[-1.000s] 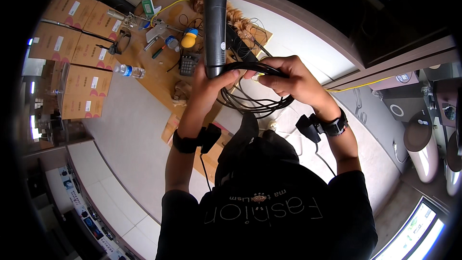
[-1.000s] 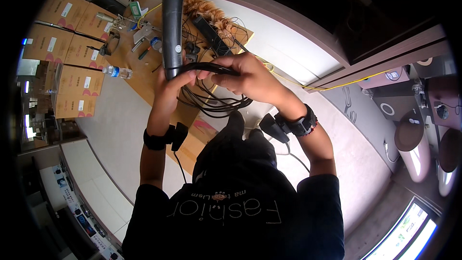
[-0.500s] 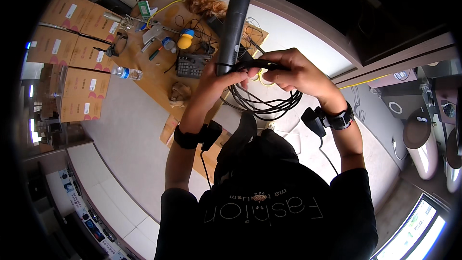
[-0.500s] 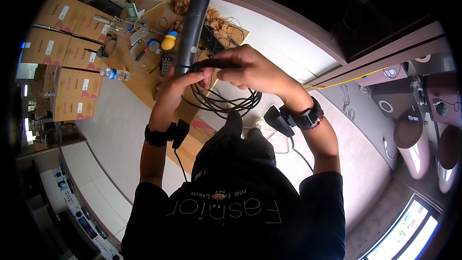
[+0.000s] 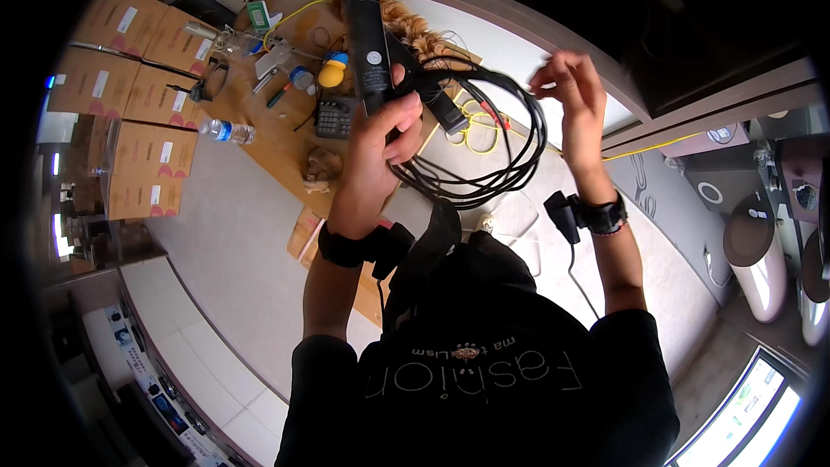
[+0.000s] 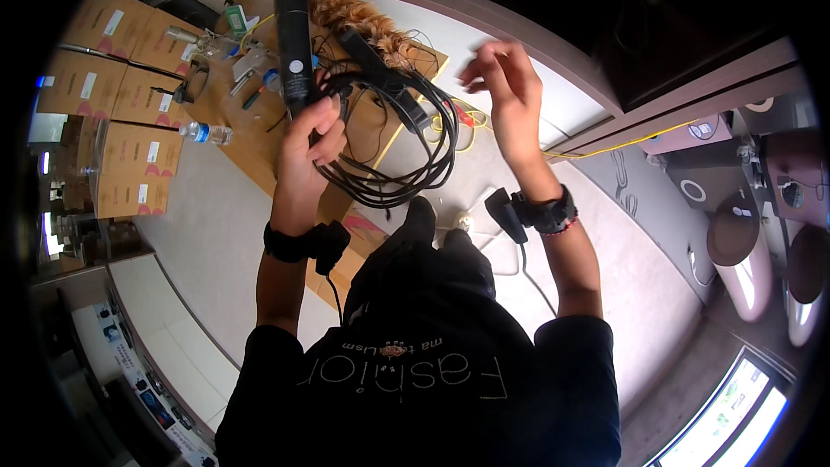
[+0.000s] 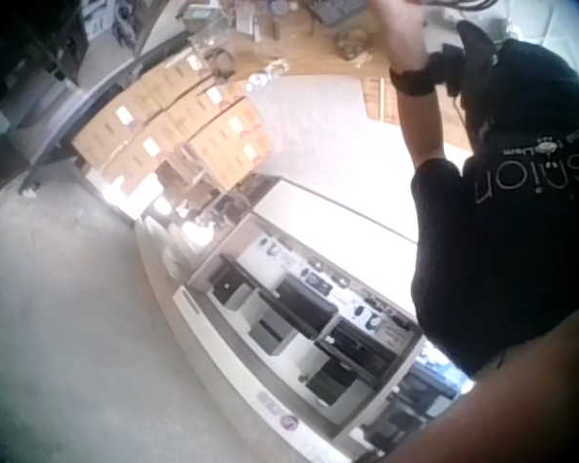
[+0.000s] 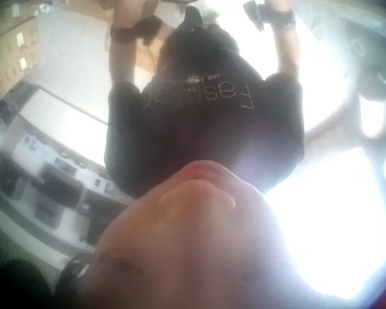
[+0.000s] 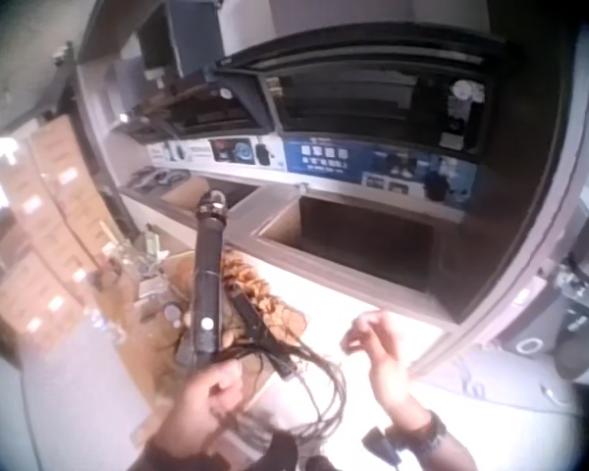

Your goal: The person connects cables to an electronic device on a desk, then handles a brown cloth and another small electronic component.

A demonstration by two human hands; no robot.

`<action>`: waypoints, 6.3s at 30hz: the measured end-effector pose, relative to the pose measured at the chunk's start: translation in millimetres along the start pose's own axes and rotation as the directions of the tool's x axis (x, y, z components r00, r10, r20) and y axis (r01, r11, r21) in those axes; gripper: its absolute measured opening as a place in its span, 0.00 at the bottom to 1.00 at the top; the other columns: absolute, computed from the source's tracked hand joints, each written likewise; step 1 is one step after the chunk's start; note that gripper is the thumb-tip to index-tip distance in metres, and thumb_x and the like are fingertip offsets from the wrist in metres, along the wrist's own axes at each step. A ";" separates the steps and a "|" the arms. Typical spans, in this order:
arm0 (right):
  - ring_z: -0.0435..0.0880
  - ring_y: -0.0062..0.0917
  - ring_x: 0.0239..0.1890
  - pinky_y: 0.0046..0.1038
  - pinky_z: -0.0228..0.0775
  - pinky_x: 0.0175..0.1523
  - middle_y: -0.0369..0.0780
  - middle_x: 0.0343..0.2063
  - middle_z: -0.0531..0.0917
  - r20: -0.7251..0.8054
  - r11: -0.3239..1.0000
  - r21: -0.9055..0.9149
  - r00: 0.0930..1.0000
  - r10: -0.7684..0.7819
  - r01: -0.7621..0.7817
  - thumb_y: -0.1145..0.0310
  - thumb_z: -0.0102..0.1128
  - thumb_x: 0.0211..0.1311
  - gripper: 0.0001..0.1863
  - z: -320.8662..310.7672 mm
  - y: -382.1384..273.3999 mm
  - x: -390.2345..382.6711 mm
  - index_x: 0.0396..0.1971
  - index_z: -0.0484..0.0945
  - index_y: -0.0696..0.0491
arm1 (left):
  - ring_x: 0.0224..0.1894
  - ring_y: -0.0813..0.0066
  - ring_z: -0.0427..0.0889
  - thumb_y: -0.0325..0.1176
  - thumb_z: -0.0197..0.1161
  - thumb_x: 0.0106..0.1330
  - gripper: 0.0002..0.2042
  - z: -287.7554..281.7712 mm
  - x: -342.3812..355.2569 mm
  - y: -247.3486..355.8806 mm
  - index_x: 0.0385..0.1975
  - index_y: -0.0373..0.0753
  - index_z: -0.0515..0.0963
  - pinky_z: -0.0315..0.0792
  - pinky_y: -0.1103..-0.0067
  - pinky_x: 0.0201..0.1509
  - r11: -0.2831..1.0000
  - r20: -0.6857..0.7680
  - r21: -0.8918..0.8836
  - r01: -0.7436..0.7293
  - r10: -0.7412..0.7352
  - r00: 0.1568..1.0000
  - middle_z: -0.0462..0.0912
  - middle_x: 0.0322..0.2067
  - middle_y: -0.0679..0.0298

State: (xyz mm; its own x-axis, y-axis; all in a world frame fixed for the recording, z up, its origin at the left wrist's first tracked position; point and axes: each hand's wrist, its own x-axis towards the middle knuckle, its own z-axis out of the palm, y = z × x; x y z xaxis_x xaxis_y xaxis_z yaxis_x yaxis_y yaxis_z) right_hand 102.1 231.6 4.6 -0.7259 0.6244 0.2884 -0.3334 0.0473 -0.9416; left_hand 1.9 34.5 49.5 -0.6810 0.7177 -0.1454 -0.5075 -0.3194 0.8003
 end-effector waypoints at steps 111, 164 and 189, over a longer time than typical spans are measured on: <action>0.77 0.20 0.32 0.22 0.66 0.41 0.39 0.23 0.78 0.747 0.918 -0.208 0.551 0.373 -0.339 0.70 0.49 0.58 0.10 38.4 18.4 -68.9 0.35 0.73 0.59 | 0.08 0.93 0.51 0.27 0.49 0.59 0.02 -19.4 -8.4 20.0 0.28 0.37 0.66 0.45 0.93 0.09 0.959 -0.157 -0.204 -0.197 0.166 0.974 0.60 0.16 0.74; 0.73 0.20 0.36 0.23 0.63 0.48 0.36 0.34 0.76 0.723 0.948 0.054 0.667 0.179 -0.313 0.74 0.46 0.60 0.11 47.7 21.8 2.4 0.43 0.69 0.56 | 0.07 0.92 0.53 0.26 0.46 0.62 0.03 -46.7 -11.8 38.5 0.28 0.33 0.64 0.48 0.94 0.06 0.924 -0.009 -0.364 -0.118 0.123 0.992 0.61 0.18 0.71; 0.65 0.30 0.54 0.30 0.55 0.56 0.45 0.52 0.67 0.512 0.326 0.663 0.726 0.459 -0.674 0.44 0.32 0.60 0.33 74.3 34.5 -37.3 0.55 0.58 0.56 | 0.07 0.91 0.54 0.27 0.43 0.64 0.04 -66.6 -17.4 31.4 0.30 0.34 0.62 0.51 0.93 0.07 0.856 0.093 -0.513 -0.064 0.129 0.987 0.60 0.18 0.70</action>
State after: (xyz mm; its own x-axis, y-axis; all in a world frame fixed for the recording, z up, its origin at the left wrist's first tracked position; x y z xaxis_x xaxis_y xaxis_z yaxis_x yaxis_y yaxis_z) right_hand 73.0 152.0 -25.7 -0.9880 0.0762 -0.1342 -0.0188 -0.9224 -0.3858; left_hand -37.3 -29.2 38.4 -0.6887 0.7249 0.0144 -0.6617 -0.6365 0.3962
